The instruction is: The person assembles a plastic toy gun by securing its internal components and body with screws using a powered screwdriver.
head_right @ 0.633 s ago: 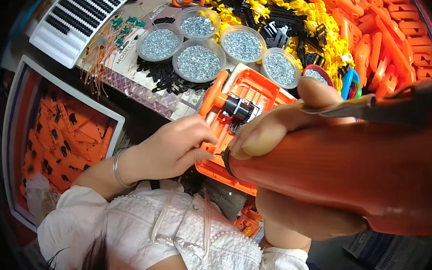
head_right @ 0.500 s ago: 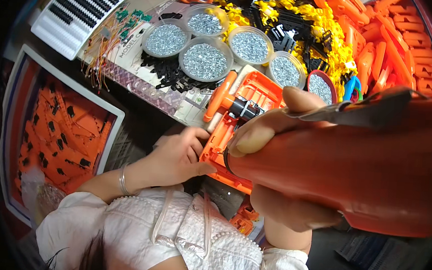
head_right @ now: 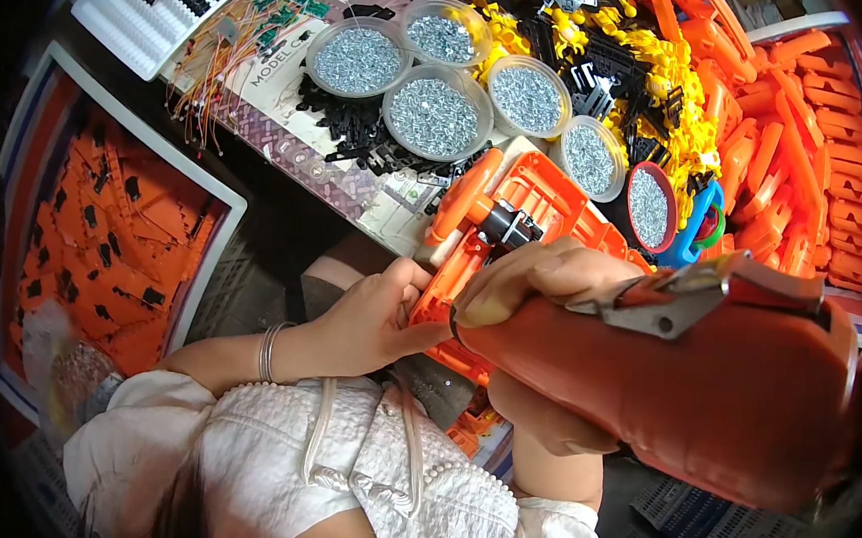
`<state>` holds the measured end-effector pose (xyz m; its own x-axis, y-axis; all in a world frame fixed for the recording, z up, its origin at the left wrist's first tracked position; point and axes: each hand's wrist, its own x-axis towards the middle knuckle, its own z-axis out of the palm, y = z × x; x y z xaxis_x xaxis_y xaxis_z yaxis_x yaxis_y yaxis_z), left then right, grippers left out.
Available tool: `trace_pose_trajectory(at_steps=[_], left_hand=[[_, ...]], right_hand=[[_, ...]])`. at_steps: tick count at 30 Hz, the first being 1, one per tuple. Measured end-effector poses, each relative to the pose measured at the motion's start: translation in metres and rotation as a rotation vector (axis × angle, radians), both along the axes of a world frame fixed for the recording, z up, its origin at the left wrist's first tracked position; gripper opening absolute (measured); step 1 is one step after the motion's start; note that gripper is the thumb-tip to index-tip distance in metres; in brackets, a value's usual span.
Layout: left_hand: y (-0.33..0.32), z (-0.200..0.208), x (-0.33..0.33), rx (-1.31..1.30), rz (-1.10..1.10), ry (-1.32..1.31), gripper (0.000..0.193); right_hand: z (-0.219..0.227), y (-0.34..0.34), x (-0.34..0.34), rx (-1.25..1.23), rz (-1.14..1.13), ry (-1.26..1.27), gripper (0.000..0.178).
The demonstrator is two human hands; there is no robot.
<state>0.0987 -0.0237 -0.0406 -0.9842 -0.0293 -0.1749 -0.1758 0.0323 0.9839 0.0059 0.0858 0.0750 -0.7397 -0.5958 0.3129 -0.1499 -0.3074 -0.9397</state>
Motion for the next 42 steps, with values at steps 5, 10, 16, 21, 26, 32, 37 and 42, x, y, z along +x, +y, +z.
trace_pose_trajectory(at_steps=[5,10,16,21,26,32,37,42], left_hand=[[0.005,-0.004,0.004,0.14,0.048,0.026,0.062],[-0.012,0.036,-0.011,-0.833,0.003,0.515,0.045],[0.047,0.05,-0.028,-1.0,-0.511,0.913,0.06],[0.048,0.043,-0.035,-0.997,-0.584,0.881,0.059],[0.055,0.046,-0.039,-1.008,-0.595,0.866,0.059],[0.053,0.047,-0.037,-1.029,-0.6,0.852,0.059],[0.054,0.047,-0.039,-1.029,-0.605,0.848,0.059],[0.052,0.047,-0.04,-1.0,-0.578,0.887,0.059]], right_hand=[[0.005,0.012,0.004,-0.065,-0.005,-0.007,0.093],[0.037,0.068,-0.004,-0.362,-0.075,0.124,0.095],[0.018,0.114,0.005,-0.148,-0.85,0.13,0.092],[-0.014,0.133,0.001,-0.305,-0.508,0.243,0.047],[-0.026,0.135,-0.003,-0.164,-0.644,0.336,0.053],[-0.026,0.13,0.003,-0.272,-0.564,0.185,0.058],[-0.027,0.132,0.001,-0.268,-0.527,0.065,0.055],[-0.036,0.13,0.001,-0.269,-0.499,0.055,0.055]])
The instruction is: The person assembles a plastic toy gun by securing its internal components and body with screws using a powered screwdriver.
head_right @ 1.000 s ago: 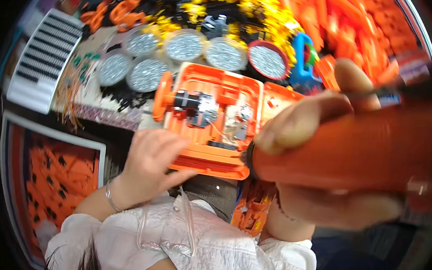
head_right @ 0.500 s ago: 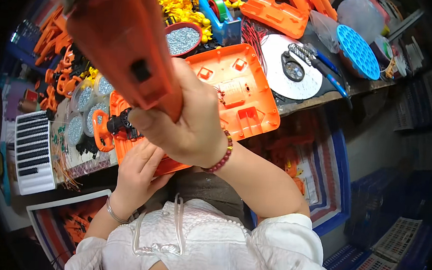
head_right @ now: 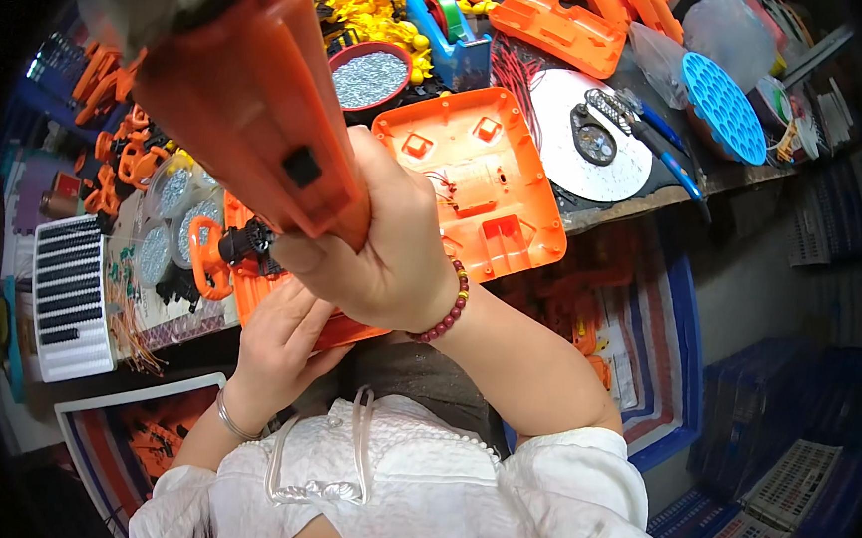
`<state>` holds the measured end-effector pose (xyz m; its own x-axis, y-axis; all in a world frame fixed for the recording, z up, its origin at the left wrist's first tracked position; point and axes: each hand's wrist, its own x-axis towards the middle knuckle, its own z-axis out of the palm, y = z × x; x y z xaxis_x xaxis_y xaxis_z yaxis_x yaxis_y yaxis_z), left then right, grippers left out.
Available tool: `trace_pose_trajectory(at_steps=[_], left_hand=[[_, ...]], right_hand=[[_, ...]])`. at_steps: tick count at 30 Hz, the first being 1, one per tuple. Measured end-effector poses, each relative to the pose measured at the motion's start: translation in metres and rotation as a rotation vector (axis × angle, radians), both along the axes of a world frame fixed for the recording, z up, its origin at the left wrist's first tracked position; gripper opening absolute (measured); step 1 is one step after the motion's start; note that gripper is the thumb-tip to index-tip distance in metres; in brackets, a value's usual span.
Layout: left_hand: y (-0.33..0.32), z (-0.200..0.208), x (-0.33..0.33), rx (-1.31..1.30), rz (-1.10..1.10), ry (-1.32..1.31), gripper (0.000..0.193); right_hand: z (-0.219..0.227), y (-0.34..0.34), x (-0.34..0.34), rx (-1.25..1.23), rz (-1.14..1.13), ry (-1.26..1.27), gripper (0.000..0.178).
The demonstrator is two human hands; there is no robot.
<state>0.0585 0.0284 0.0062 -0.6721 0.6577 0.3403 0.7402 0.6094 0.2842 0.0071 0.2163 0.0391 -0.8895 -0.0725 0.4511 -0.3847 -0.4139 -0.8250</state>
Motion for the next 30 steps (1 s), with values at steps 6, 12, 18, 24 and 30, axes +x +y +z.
trace_pose_trajectory(at_steps=[6,12,18,24,30], left_hand=[[-0.009,0.021,-0.01,0.136,0.018,-0.246,0.038],[-0.016,0.032,-0.058,-0.213,0.156,-0.162,0.008],[-0.035,0.026,-0.057,0.014,0.117,-0.339,0.008],[-0.017,0.02,-0.073,0.54,-0.182,-0.712,0.018],[-0.008,0.02,-0.079,0.437,-0.241,-0.995,0.021]], right_hand=[[0.014,-0.006,-0.018,0.081,0.036,0.097,0.041],[0.072,-0.001,-0.052,0.454,0.03,0.101,0.07],[0.019,0.049,-0.001,0.995,-0.386,0.101,0.047],[-0.041,0.062,0.029,0.543,-0.176,-0.56,0.018],[-0.034,0.01,-0.005,0.595,-0.276,-0.059,0.015]])
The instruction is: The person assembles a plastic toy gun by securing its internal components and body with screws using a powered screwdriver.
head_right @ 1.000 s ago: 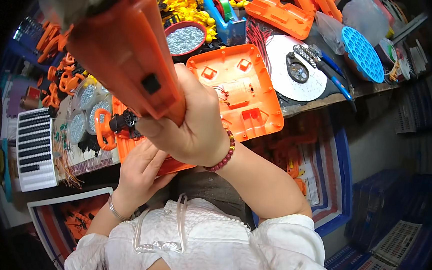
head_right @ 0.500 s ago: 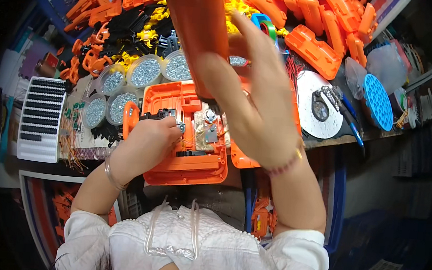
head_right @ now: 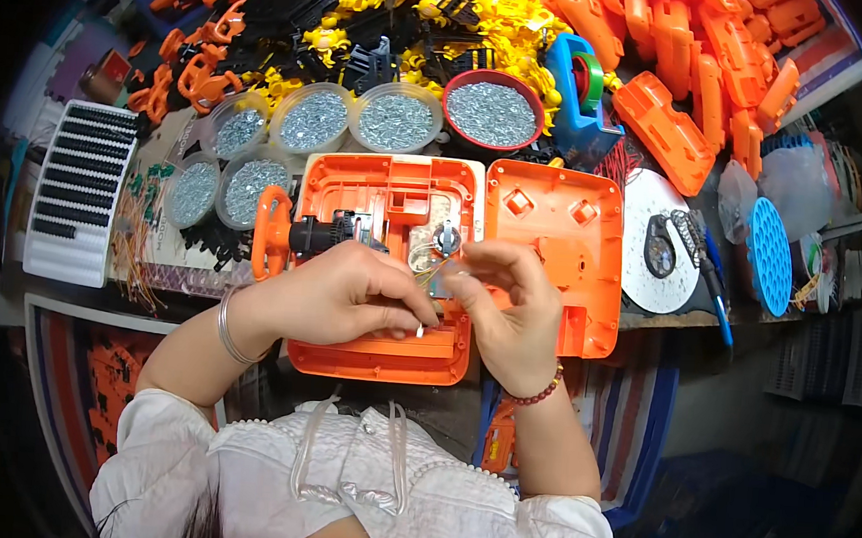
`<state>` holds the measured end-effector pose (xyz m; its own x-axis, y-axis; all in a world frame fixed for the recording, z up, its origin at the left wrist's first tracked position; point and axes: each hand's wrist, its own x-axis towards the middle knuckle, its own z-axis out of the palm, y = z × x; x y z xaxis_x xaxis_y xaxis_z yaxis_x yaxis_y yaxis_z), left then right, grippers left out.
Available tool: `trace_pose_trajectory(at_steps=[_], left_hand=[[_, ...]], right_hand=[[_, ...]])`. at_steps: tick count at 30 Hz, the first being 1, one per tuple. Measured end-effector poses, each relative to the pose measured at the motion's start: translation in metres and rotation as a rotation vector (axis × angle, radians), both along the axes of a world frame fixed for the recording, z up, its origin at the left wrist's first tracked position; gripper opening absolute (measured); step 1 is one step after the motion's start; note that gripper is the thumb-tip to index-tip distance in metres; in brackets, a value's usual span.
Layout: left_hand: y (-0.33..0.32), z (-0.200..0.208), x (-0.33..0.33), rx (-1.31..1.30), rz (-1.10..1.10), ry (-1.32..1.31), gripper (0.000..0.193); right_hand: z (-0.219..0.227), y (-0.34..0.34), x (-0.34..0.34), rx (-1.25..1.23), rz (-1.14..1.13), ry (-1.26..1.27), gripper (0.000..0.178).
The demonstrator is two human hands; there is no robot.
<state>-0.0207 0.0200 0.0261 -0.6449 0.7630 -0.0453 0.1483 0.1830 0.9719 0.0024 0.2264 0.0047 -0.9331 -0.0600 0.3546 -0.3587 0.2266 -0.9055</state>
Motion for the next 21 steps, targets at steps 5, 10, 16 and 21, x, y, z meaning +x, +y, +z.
trace_pose_trajectory(at_steps=[5,10,16,21], left_hand=[[0.003,-0.018,0.006,0.084,0.221,0.447,0.007],[0.004,-0.011,0.007,-0.029,0.185,0.342,0.009],[0.007,-0.01,0.007,-0.005,0.189,0.366,0.008],[0.008,-0.01,0.008,-0.007,0.199,0.403,0.008]], right_hand=[[-0.006,0.008,0.01,-0.069,0.184,-0.288,0.018],[0.001,0.004,0.015,0.109,0.187,-0.187,0.017],[0.006,0.009,0.017,0.232,0.149,-0.184,0.01],[0.0,0.012,0.017,0.281,0.112,-0.135,0.009]])
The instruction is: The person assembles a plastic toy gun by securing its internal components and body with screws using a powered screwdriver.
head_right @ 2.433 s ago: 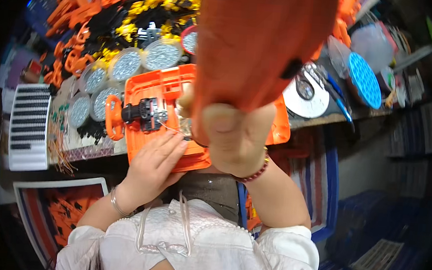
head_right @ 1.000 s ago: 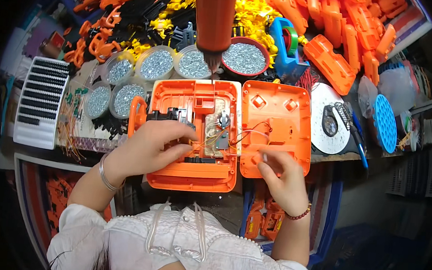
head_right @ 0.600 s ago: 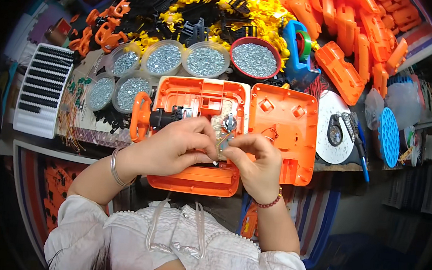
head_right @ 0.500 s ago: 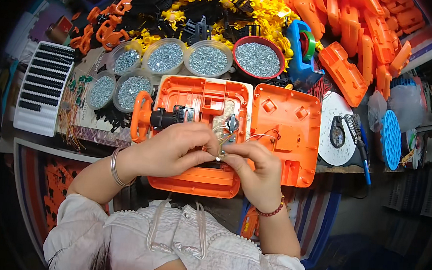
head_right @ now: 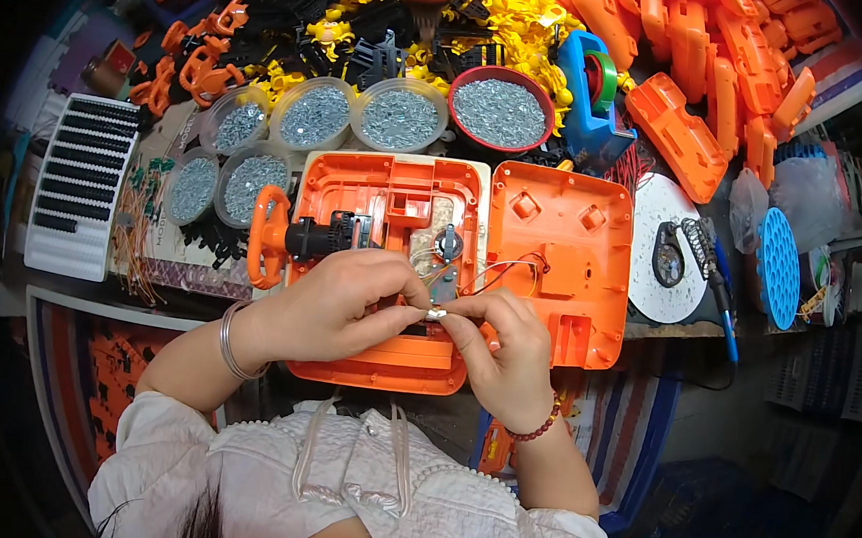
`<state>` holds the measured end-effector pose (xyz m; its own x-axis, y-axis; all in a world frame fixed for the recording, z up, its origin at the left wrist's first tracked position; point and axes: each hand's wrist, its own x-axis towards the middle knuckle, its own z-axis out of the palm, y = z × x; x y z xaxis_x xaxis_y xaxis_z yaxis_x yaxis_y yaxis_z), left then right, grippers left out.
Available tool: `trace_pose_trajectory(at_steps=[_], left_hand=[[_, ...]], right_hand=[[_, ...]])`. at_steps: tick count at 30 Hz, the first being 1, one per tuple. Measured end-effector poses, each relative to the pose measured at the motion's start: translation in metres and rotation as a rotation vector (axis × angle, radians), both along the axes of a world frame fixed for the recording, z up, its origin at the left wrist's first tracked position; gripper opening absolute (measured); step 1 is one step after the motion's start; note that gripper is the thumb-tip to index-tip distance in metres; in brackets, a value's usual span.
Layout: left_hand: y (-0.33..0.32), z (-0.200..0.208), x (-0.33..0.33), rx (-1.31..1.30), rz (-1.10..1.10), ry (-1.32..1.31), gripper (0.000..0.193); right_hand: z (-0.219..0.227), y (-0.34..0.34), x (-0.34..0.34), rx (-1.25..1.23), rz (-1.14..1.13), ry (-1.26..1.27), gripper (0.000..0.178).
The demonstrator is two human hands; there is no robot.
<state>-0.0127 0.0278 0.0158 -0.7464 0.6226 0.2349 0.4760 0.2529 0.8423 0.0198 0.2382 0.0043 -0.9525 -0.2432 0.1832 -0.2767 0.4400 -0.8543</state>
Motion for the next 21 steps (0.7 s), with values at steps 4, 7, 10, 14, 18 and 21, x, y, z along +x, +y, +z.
trace_pose_trajectory(at_steps=[4,7,10,14,18,21], left_hand=[[0.004,-0.001,0.003,-0.019,0.028,0.047,0.008],[0.006,-0.003,0.006,-0.048,0.045,0.087,0.009],[0.01,-0.004,0.014,-0.057,0.107,0.106,0.01],[0.016,-0.005,0.021,-0.038,0.2,0.082,0.013],[0.016,-0.009,0.026,-0.083,0.26,0.226,0.012],[0.008,-0.004,0.016,-0.179,0.136,0.222,0.018]], right_hand=[[-0.005,-0.002,0.003,-0.022,-0.02,-0.03,0.008],[-0.01,-0.005,0.008,-0.061,-0.05,-0.023,0.006],[-0.014,-0.012,0.011,-0.015,-0.091,0.101,0.006],[-0.019,-0.022,0.013,0.051,-0.144,0.339,0.009],[-0.019,-0.027,0.011,0.085,-0.158,0.375,0.01],[-0.008,-0.013,0.01,0.177,-0.087,0.291,0.009]])
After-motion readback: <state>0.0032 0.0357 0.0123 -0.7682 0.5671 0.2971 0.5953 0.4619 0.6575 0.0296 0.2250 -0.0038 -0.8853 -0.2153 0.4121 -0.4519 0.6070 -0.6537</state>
